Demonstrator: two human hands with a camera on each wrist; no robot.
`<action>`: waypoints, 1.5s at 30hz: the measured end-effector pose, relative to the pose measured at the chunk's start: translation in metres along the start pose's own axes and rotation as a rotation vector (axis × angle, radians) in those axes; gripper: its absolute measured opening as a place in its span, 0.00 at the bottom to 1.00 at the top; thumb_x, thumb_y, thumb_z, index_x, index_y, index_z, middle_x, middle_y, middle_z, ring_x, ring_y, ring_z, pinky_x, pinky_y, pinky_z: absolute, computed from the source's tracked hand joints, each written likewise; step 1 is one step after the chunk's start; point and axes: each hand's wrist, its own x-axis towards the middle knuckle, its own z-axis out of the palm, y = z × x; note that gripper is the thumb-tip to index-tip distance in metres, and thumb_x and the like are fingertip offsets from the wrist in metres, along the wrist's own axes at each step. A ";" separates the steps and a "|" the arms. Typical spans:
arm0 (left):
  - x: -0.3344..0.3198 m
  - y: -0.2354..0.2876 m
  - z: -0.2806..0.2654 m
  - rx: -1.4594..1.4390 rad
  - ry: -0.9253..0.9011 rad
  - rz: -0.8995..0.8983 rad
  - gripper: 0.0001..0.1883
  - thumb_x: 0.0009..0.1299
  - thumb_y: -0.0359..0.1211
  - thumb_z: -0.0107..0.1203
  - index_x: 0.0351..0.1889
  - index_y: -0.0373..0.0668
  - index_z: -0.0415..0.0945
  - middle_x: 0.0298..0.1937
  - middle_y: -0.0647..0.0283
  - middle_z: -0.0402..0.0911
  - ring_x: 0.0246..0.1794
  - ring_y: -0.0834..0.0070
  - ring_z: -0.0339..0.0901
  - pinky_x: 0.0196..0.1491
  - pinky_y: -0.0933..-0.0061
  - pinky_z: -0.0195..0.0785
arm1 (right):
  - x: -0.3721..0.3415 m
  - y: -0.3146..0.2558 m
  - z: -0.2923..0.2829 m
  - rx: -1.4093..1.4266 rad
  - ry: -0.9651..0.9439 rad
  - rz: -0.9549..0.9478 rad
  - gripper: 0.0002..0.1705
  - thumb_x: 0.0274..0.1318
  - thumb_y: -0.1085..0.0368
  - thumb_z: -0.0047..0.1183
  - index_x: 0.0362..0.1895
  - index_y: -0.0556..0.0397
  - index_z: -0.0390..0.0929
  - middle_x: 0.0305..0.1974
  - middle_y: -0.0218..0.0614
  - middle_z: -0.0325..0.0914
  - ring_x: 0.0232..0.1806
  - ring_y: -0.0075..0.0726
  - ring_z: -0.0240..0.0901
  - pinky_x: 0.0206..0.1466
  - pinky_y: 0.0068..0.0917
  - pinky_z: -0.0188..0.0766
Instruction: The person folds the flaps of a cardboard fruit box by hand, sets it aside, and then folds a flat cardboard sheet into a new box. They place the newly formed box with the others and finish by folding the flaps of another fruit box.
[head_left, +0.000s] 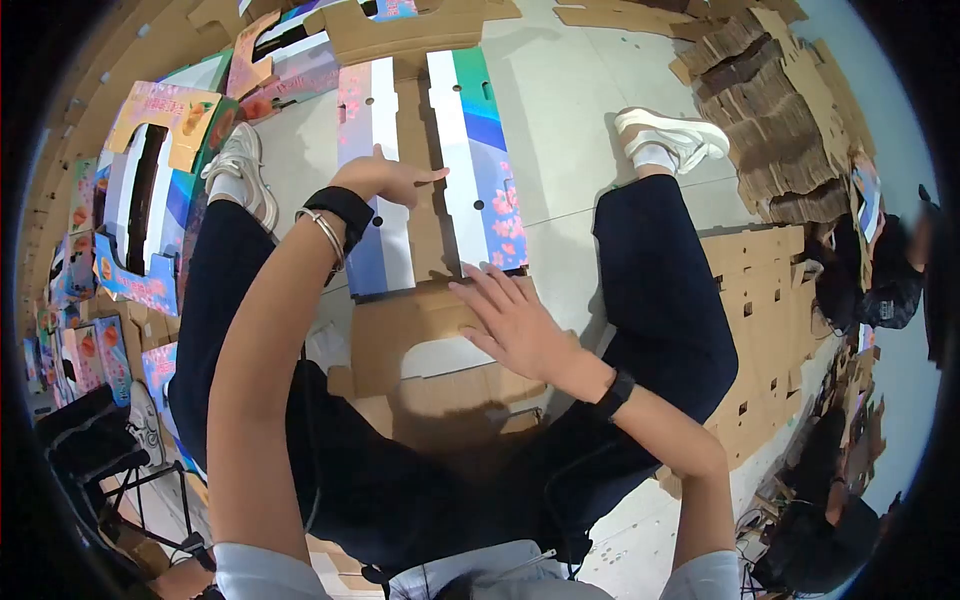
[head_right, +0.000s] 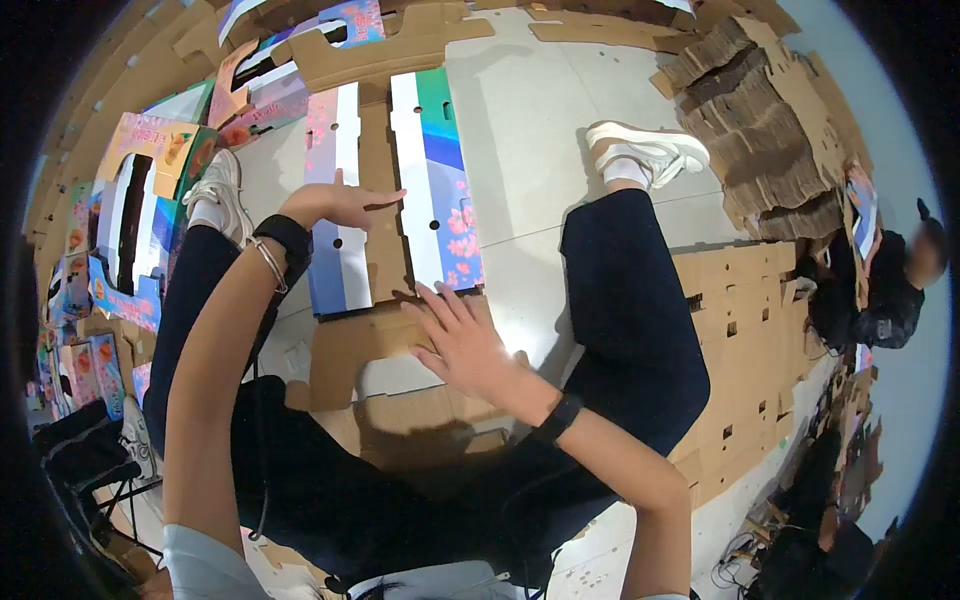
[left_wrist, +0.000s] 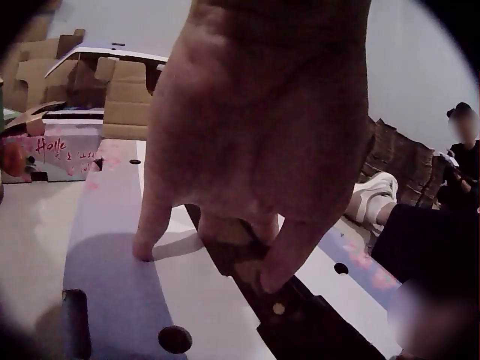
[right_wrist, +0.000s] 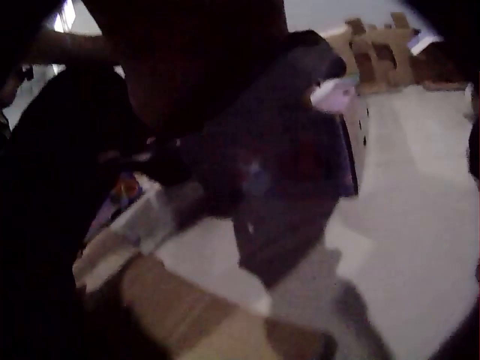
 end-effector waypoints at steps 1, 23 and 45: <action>-0.002 0.000 -0.001 -0.009 -0.004 0.010 0.48 0.60 0.36 0.55 0.74 0.71 0.36 0.72 0.59 0.58 0.74 0.61 0.50 0.70 0.41 0.12 | -0.005 0.002 0.009 -0.028 -0.016 -0.003 0.32 0.61 0.53 0.47 0.66 0.50 0.58 0.67 0.46 0.53 0.68 0.54 0.50 0.66 0.46 0.51; -0.007 0.000 0.000 0.007 0.033 0.065 0.49 0.59 0.40 0.57 0.74 0.73 0.35 0.65 0.42 0.62 0.69 0.49 0.56 0.70 0.40 0.15 | -0.014 0.028 0.084 -0.363 0.028 -0.244 0.42 0.53 0.51 0.52 0.72 0.36 0.51 0.74 0.27 0.44 0.74 0.43 0.41 0.72 0.54 0.42; -0.017 0.022 0.064 -0.070 0.604 -0.036 0.47 0.55 0.40 0.58 0.71 0.80 0.45 0.66 0.47 0.58 0.69 0.25 0.36 0.61 0.33 0.54 | 0.020 0.007 -0.058 -0.041 -0.426 0.224 0.24 0.58 0.52 0.45 0.50 0.56 0.75 0.48 0.51 0.74 0.50 0.58 0.73 0.52 0.52 0.69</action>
